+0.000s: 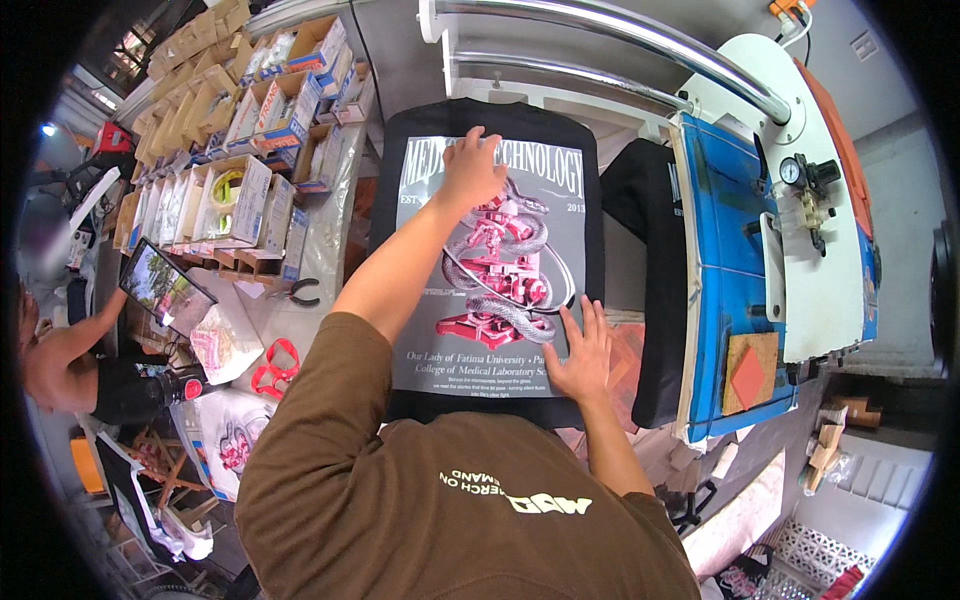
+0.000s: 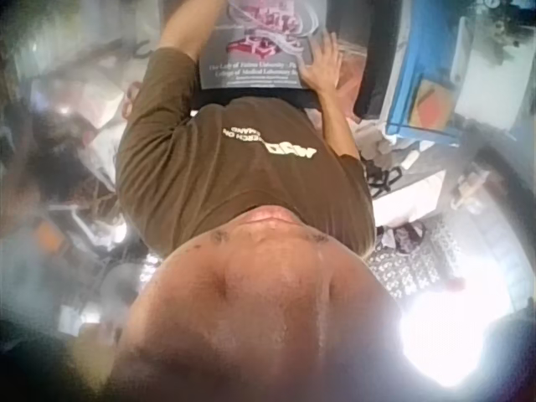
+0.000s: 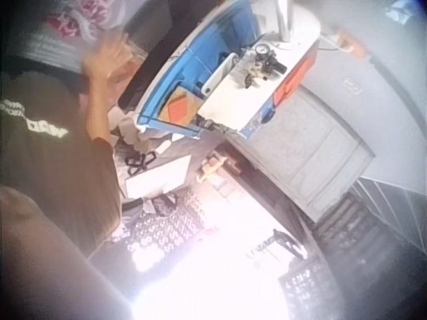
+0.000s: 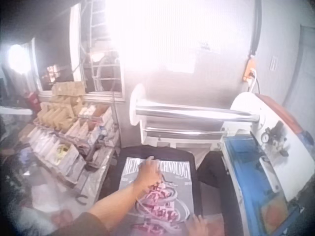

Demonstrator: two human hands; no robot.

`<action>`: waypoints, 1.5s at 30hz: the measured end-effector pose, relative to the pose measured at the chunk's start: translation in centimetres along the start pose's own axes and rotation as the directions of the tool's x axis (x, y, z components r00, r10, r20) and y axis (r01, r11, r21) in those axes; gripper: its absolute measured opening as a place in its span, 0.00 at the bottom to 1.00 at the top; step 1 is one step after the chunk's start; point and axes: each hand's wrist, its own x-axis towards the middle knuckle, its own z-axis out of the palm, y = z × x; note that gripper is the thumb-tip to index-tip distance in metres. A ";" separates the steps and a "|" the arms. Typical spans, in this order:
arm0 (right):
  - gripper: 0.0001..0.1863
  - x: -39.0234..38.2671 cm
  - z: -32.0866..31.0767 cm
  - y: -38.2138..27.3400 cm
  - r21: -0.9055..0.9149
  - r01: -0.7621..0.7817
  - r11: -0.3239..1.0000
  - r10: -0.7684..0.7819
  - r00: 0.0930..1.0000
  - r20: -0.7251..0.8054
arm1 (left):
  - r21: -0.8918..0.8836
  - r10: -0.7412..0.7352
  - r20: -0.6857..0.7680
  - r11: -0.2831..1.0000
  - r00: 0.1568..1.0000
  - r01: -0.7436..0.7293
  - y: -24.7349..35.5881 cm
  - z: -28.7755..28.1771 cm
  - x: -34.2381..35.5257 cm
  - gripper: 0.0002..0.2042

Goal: The person operates a heat press machine to print designs onto black t-shirts. They place a t-shirt on the press, position a transfer sheet, and close the press. Afterward, they remove the finished shirt and place it on a nearby table.

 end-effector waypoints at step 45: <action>0.28 4.5 1.1 1.7 0.071 0.083 0.994 -0.070 0.983 -0.170 | -0.369 -0.083 0.074 0.924 0.994 0.105 -4.8 -12.5 -22.6 0.21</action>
